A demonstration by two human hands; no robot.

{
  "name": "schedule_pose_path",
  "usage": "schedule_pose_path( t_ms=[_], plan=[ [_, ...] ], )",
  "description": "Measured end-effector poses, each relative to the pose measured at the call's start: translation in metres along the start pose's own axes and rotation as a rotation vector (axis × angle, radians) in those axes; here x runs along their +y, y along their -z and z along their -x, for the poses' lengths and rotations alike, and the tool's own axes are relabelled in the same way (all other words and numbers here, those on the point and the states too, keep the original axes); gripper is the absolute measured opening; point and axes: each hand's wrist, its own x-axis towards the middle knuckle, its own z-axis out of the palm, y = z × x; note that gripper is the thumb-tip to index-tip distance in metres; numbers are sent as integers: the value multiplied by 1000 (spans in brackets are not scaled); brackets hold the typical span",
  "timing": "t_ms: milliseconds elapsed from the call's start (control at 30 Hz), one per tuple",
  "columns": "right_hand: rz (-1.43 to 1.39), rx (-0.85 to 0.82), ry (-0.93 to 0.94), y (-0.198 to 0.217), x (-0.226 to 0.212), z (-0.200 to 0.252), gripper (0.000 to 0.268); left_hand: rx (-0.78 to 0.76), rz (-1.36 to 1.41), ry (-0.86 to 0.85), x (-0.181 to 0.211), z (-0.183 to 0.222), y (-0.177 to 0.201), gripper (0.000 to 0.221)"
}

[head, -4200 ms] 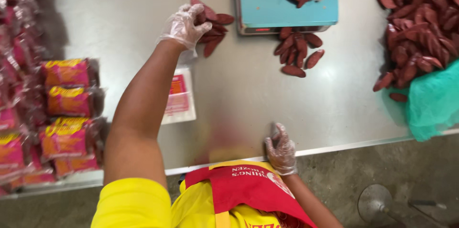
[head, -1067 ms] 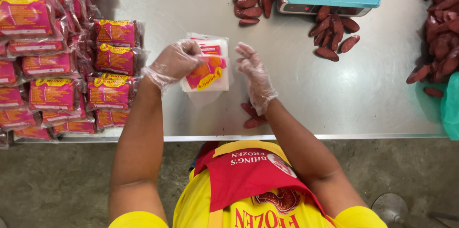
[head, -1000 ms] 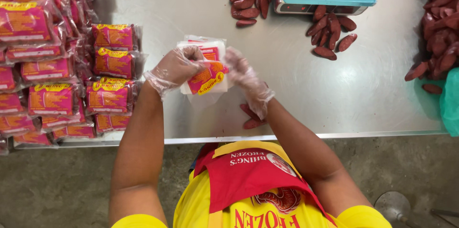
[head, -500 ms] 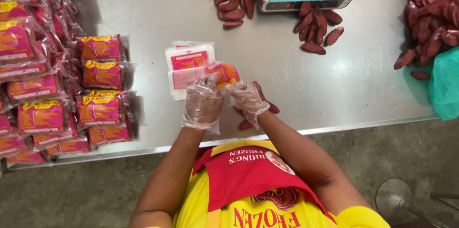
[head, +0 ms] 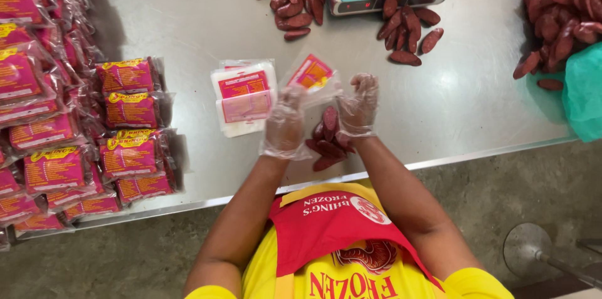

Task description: The person places red sausage pieces into small plastic bags on a metal table. They pick up the sausages one by one, insert them into the packaging, and then seal the bags. The process is repeated continuously as the person works through a pile of sausages.

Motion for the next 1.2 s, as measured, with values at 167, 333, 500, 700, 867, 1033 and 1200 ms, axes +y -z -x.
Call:
schedule_pose_path(
  t_ms=[167, 333, 500, 700, 867, 1033, 1200],
  plan=[
    [63, -97, 368, 24, 46, -6, 25, -53, 166, 91, 23, -27, -30, 18],
    [337, 7, 386, 49, 29, -7, 31, 48, 400, 139, 40, -43, -12, 30],
    [374, -192, 399, 59, 26, 5, 34, -322, 626, -215, 37, -45, -19, 38],
    [503, -177, 149, 83, 93, 18, 31, -880, 224, 126, 42, -49, -3, 43],
    [337, -160, 136, 118, 114, 53, 29, -906, -8, 57, 37, -23, -29, 32],
    [384, -297, 38, 125, 119, 96, 48, -671, 250, 288, 13, -19, -27, 29],
    [244, -274, -314, 113, 125, 91, 21, -695, 380, 443, 38, 6, -31, 40]
  ],
)
